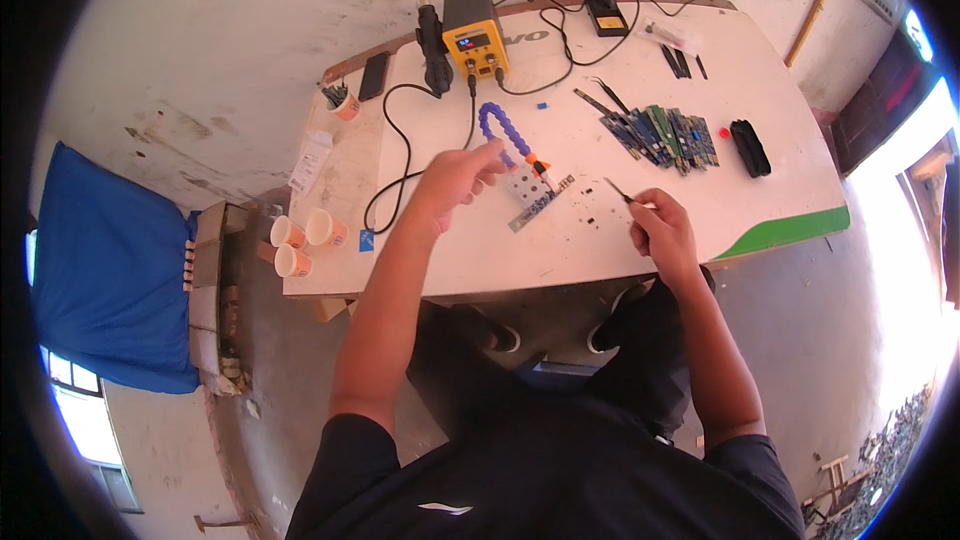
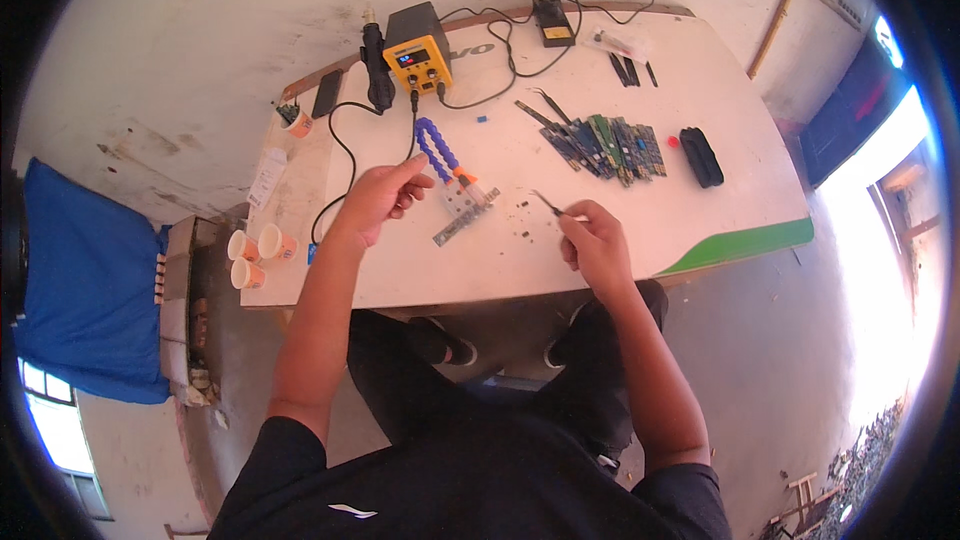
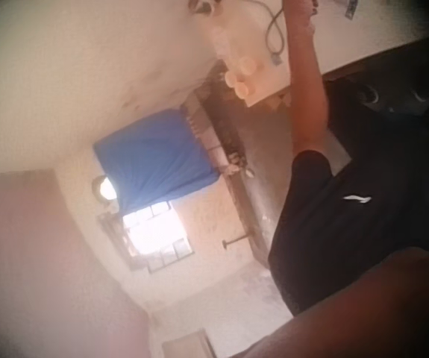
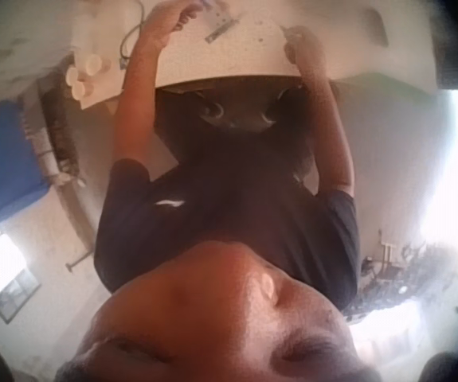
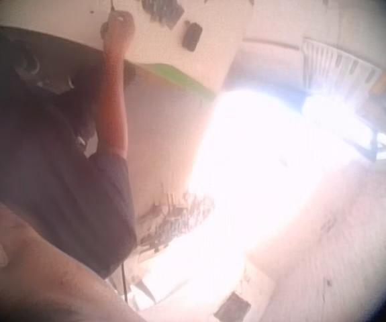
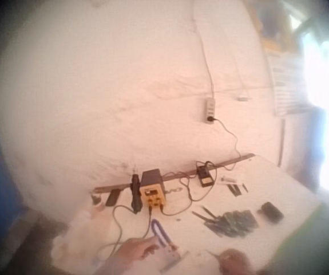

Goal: The person uses a soldering iron and tweezers to work on a small circuit board held in a clamp. They apply heat to specific points on the board and use the tweezers to manipulate small components or solder. The person occasionally places the soldering iron in its stand and adjusts the board's position.

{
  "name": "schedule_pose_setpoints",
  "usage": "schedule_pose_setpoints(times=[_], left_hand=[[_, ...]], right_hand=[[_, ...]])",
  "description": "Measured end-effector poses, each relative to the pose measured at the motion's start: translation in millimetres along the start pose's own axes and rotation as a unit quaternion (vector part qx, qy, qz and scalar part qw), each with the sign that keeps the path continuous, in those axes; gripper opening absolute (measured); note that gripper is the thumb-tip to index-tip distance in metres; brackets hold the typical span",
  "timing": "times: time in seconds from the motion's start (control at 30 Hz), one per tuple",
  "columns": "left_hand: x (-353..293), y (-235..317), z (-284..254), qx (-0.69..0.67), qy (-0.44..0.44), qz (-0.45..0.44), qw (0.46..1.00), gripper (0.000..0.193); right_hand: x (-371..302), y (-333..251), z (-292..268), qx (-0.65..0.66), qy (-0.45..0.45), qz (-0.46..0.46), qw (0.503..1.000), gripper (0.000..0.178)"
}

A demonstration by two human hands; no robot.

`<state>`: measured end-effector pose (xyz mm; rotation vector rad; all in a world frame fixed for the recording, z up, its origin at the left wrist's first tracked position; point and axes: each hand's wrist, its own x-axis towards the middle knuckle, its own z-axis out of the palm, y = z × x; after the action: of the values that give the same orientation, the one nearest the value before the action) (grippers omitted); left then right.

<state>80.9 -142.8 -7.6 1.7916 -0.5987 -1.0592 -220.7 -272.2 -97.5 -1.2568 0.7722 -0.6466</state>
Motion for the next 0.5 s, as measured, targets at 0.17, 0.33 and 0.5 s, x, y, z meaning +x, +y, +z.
schedule_pose_setpoints(times=[0.17, 0.33, 0.5], left_hand=[[57, 35, -60, 0.063, 0.147, 0.173, 0.972, 0.032], [178, 63, -84, 0.149, 0.328, 0.281, 0.889, 0.037], [242, 67, -108, 0.376, 0.248, 0.089, 0.888, 0.057]], right_hand=[[1, 39, -9, -0.098, 0.151, -0.138, 0.974, 0.009], [-3, 47, -3, -0.176, 0.196, -0.172, 0.949, 0.009], [-6, 51, 0, -0.193, 0.199, -0.212, 0.937, 0.009]])
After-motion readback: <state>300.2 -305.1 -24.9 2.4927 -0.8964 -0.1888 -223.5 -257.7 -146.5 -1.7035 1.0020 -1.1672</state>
